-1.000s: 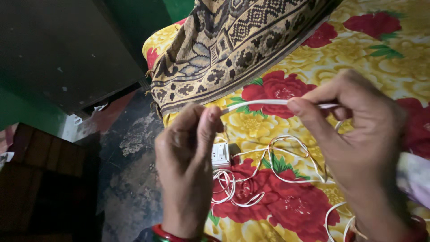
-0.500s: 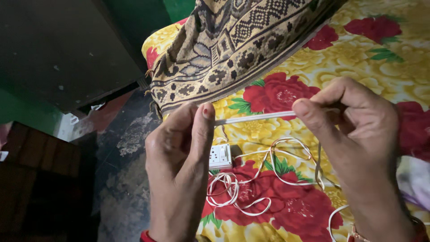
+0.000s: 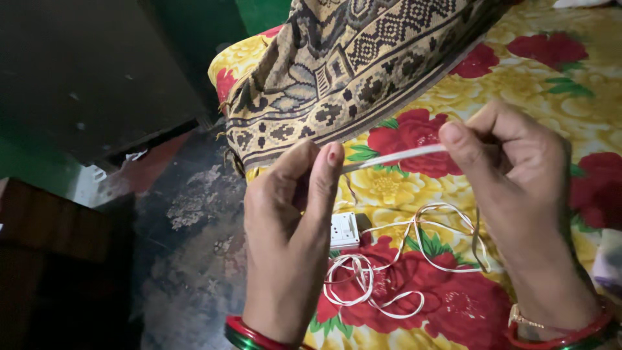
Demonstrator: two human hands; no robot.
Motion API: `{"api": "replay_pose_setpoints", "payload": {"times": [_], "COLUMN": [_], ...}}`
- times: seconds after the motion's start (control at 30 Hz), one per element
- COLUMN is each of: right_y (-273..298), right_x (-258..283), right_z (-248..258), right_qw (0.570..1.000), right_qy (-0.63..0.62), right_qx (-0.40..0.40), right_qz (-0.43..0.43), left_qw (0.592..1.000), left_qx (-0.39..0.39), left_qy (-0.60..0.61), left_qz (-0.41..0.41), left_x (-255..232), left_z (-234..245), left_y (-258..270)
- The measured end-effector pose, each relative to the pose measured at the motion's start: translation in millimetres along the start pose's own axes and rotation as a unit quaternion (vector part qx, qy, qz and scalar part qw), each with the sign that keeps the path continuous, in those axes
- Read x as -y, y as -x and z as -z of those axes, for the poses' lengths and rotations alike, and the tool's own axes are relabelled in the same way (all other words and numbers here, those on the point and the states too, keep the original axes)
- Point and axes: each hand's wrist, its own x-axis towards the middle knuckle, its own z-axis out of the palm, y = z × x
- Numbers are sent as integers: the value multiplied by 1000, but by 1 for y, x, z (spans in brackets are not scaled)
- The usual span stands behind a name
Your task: The person holds a white electrical wire and repeatedly twists and pulls its ends with both hands. The wire is manipulated over a floral bedsheet, and the person continues to work on the same section throughout the clip.
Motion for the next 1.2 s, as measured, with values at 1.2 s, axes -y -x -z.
{"api": "replay_pose_setpoints", "payload": {"times": [1.2], "right_y": [-10], "right_x": [126], "right_z": [-56], "right_qw": [941], "right_qy": [299], "right_qx": [-112], "right_qz": [-117], "left_qw": [985], "left_qx": [145], "left_qy": [96], "left_qz": [11], "left_x": [-48], "left_z": [68], "left_y": [-84]}}
